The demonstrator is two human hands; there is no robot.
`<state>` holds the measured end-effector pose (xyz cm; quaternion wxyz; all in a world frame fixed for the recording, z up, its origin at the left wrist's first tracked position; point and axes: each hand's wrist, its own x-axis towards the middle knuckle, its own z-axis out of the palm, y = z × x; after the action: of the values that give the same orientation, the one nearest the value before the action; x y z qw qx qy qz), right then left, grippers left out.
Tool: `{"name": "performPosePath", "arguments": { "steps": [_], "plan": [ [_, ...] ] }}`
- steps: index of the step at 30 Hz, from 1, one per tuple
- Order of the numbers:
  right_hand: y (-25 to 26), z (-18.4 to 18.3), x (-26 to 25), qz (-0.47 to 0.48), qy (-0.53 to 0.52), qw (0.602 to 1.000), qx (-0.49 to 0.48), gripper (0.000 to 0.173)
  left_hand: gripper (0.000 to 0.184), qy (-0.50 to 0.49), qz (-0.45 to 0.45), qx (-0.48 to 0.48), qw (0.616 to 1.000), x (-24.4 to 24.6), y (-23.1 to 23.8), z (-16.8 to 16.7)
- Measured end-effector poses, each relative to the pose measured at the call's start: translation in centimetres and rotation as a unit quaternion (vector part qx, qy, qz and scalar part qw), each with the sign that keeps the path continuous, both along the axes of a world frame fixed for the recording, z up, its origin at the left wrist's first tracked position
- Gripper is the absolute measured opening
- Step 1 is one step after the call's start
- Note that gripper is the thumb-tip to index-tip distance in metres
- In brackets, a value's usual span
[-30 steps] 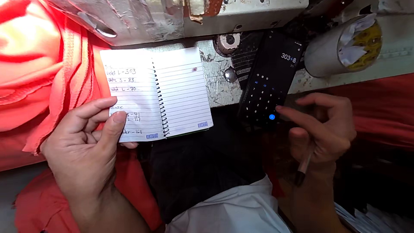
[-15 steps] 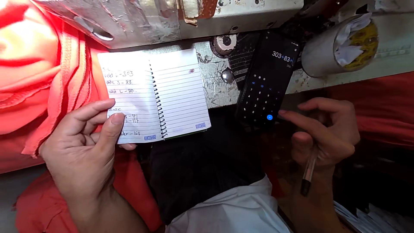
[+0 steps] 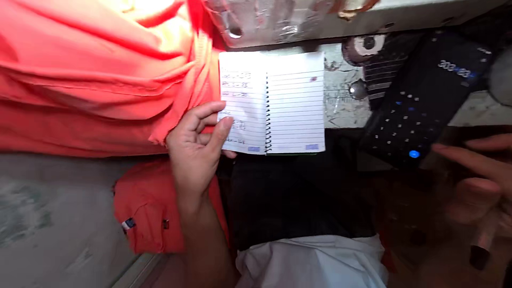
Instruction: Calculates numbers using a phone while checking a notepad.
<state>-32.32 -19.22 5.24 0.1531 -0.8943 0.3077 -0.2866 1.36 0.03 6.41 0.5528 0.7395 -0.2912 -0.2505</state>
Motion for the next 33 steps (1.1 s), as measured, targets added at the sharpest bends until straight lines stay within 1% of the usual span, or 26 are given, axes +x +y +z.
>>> {"name": "performPosePath", "arguments": {
  "steps": [6, 13, 17, 21, 26, 33],
  "plan": [
    [0.1, 0.6, 0.7, -0.010, -0.006, 1.000, -0.014, 0.059, 0.028, 0.001, -0.008, 0.012, 1.000, 0.0, 0.0, 0.1],
    [0.2, 1.7, 2.2, 0.002, 0.000, 0.999, -0.042, 0.054, 0.027, -0.022, -0.032, 0.015, 0.999, 0.3, 0.2, -0.2],
    [0.2, 1.7, 2.6, 0.012, 0.036, 0.998, -0.040, 0.058, 0.027, -0.021, -0.012, 0.014, 1.000, 0.4, 0.5, -0.6],
    [0.0, 2.0, 3.1, 0.008, 0.073, 0.997, -0.037, 0.065, 0.028, -0.021, -0.013, 0.005, 1.000, 0.4, 0.4, -0.6],
    [-0.2, 1.9, 3.2, 0.008, 0.065, 0.997, -0.046, 0.061, 0.028, -0.018, -0.015, 0.003, 1.000, 0.5, 0.5, -0.7],
    [-0.3, 1.8, 3.1, -0.018, 0.050, 0.997, -0.050, 0.063, 0.029, -0.014, -0.021, -0.005, 1.000, 0.7, 0.7, -1.0]
  ]
}}
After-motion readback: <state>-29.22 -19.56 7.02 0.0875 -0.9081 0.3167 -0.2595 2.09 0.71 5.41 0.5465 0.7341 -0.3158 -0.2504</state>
